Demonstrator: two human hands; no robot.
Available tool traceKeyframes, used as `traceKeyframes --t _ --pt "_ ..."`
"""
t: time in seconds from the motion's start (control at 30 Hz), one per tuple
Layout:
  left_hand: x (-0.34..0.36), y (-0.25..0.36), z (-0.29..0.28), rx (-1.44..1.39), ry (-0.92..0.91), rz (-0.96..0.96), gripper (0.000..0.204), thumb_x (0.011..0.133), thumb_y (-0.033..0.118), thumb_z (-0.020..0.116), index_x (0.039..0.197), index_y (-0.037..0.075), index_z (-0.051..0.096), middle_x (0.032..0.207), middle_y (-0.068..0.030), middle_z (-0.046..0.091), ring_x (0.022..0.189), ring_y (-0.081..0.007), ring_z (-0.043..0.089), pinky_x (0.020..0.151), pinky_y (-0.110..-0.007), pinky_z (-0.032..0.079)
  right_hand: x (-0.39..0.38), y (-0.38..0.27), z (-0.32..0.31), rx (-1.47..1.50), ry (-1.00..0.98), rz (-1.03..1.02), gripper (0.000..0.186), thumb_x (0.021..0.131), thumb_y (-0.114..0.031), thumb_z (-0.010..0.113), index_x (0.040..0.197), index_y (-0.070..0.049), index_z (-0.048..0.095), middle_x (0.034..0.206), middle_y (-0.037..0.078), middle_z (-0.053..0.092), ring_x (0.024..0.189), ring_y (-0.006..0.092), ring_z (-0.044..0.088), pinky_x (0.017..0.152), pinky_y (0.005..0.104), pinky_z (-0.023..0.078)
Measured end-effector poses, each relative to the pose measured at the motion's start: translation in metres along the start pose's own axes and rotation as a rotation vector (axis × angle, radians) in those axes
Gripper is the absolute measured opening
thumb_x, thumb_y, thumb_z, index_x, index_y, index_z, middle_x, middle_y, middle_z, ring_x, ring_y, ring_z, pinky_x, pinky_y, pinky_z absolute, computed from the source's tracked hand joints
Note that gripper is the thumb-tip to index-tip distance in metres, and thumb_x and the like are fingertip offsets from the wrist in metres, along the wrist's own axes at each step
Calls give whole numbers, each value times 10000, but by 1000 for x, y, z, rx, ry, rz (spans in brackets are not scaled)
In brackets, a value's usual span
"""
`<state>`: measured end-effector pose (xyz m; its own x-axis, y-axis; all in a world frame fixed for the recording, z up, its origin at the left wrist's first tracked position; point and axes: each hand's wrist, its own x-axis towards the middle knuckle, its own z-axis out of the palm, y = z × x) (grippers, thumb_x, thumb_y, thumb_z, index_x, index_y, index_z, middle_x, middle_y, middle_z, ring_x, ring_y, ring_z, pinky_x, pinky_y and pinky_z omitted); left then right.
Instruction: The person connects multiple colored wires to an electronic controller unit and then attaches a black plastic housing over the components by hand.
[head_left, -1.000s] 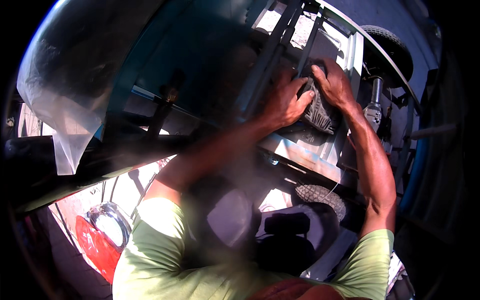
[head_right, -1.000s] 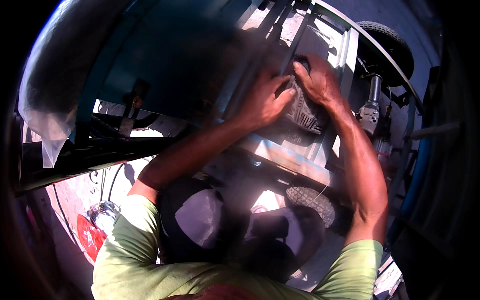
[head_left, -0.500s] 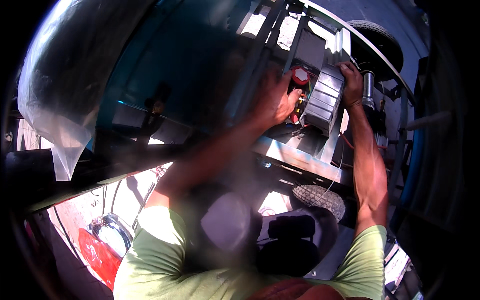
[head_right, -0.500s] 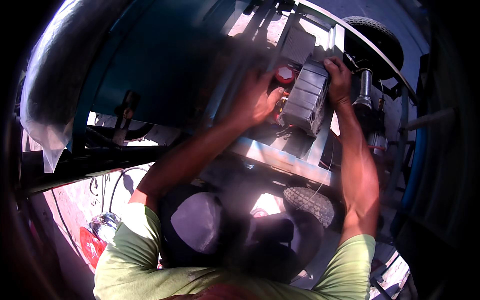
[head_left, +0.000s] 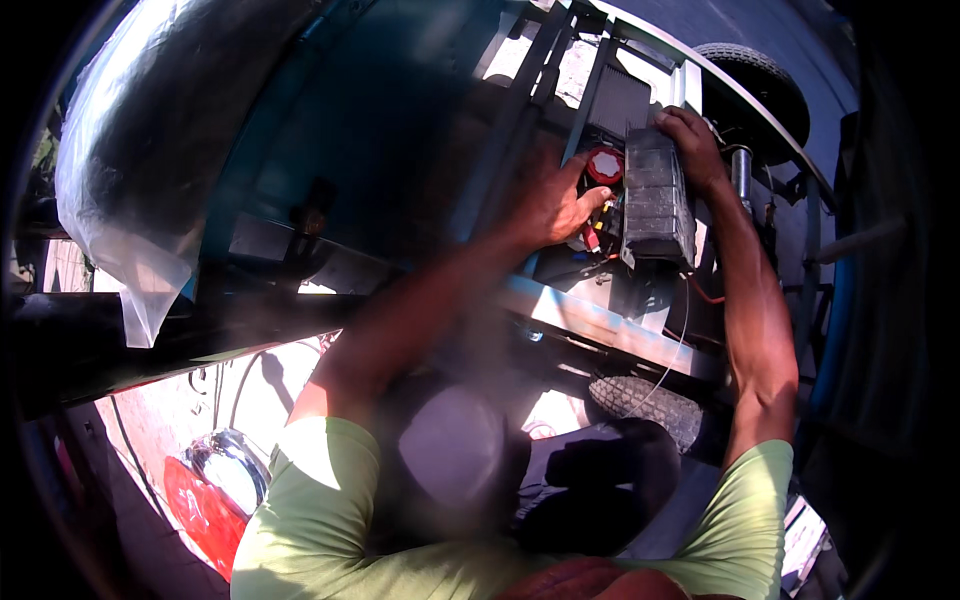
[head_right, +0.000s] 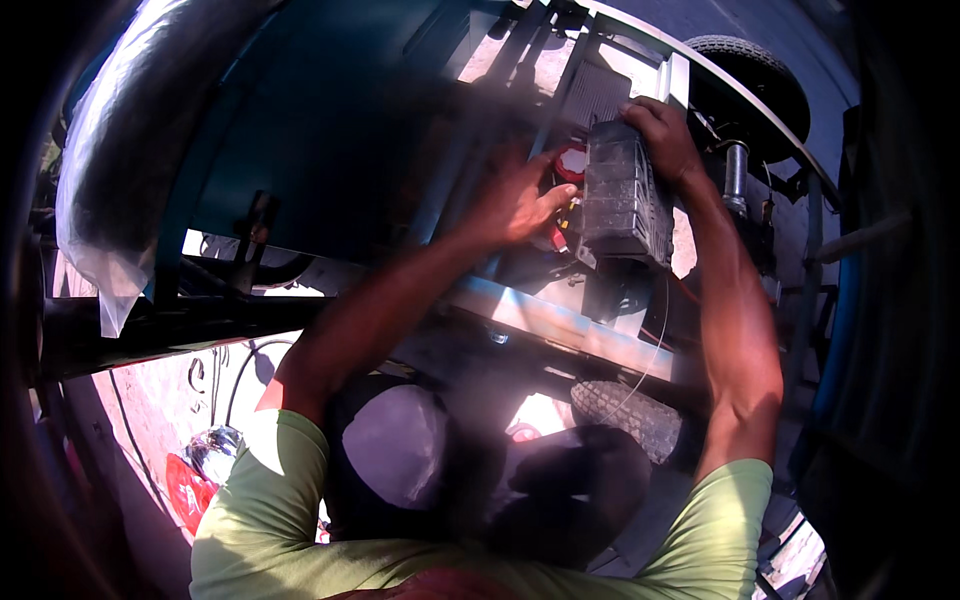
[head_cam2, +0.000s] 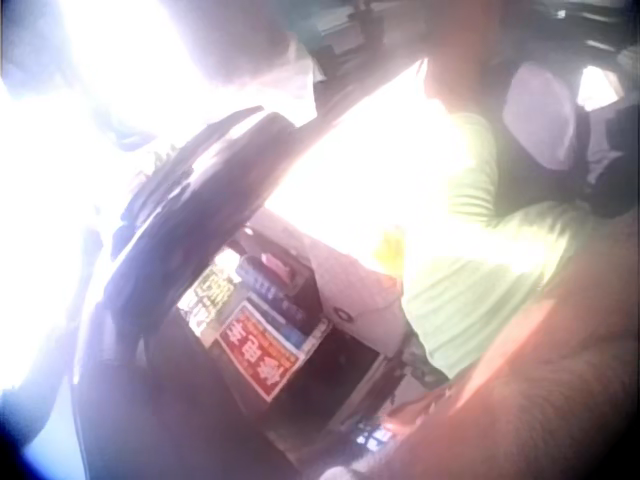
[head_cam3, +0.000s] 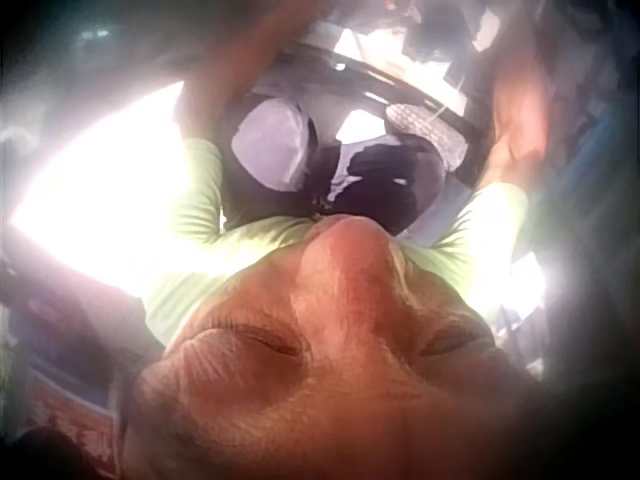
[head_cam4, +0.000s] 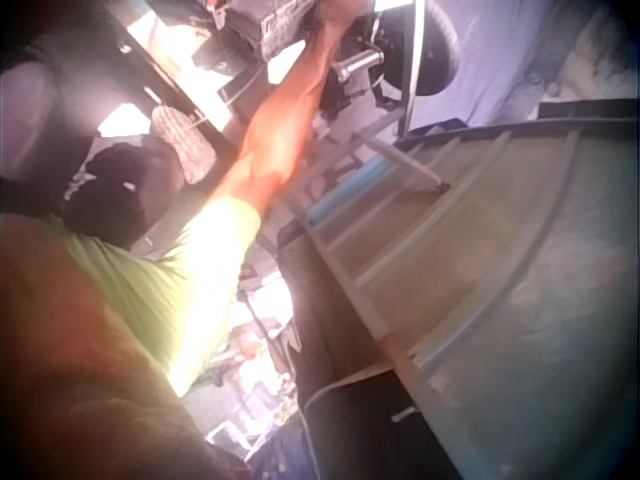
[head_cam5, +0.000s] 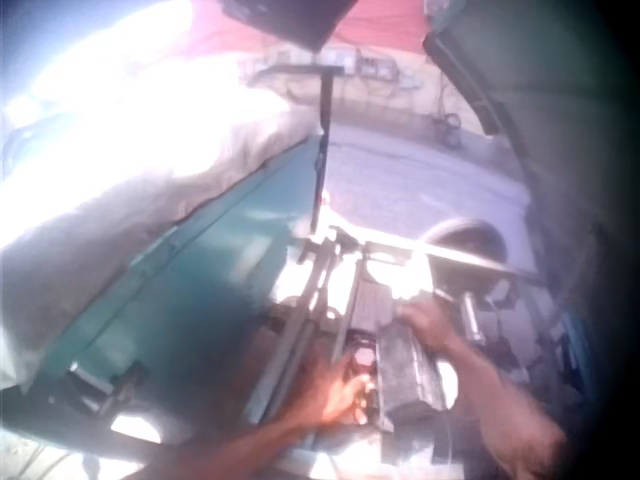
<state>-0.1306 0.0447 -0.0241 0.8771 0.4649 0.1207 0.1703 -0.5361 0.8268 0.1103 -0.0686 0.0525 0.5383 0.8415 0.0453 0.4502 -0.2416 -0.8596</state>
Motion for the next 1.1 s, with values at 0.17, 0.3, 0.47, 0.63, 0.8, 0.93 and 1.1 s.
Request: traceKeyframes --t 0.17,0.3,0.47,0.63,0.8,0.93,1.1 --pt "-3 -9 4 99 61 87 526 951 321 706 1396 93 542 1418 -281 465 1318 -438 509 1117 -501 426 23 -43 38 -586 -54 -2 595 924 -466 607 1119 87 707 1069 216 732 985 286 691 912 380 509" --pt "1 -38 23 91 72 151 380 938 242 700 1235 29 598 1334 -275 510 1251 -433 547 1063 -482 465 50 -35 47 -584 -153 130 640 889 -499 601 1199 48 720 1193 292 710 1111 420 689 984 430 510" --pt "5 -39 23 -128 29 94 473 870 271 757 1241 27 594 1279 -273 547 1171 -455 560 1027 -467 473 62 -33 48 -606 -258 283 618 891 -480 590 1176 52 726 1165 282 720 1093 421 694 976 423 514" --pt "-10 -45 21 51 41 154 742 738 365 893 1308 22 563 1297 -279 551 1195 -493 557 1057 -490 460 65 -56 62 -651 -388 158 597 900 -461 599 1113 82 725 1105 300 724 1022 395 718 923 419 531" --pt "-18 -23 8 30 -25 66 831 704 401 900 1368 47 546 1420 -301 462 1210 -512 570 1027 -518 513 68 -20 57 -606 -269 261 564 891 -459 614 1080 56 746 1023 289 740 968 399 734 887 437 543" --pt "-23 -31 -1 -74 5 89 553 795 309 811 1253 43 655 1340 -265 545 1166 -468 614 989 -501 520 64 -17 62 -628 -132 230 565 880 -471 618 1085 38 753 1004 285 741 973 407 735 899 449 543" --pt "-23 -17 -38 -434 -114 -292 267 871 130 649 1104 36 741 1106 -183 716 1052 -309 698 929 -411 530 54 -17 69 -675 -66 221 569 882 -487 595 1081 21 759 1030 279 737 1025 422 718 923 453 534"
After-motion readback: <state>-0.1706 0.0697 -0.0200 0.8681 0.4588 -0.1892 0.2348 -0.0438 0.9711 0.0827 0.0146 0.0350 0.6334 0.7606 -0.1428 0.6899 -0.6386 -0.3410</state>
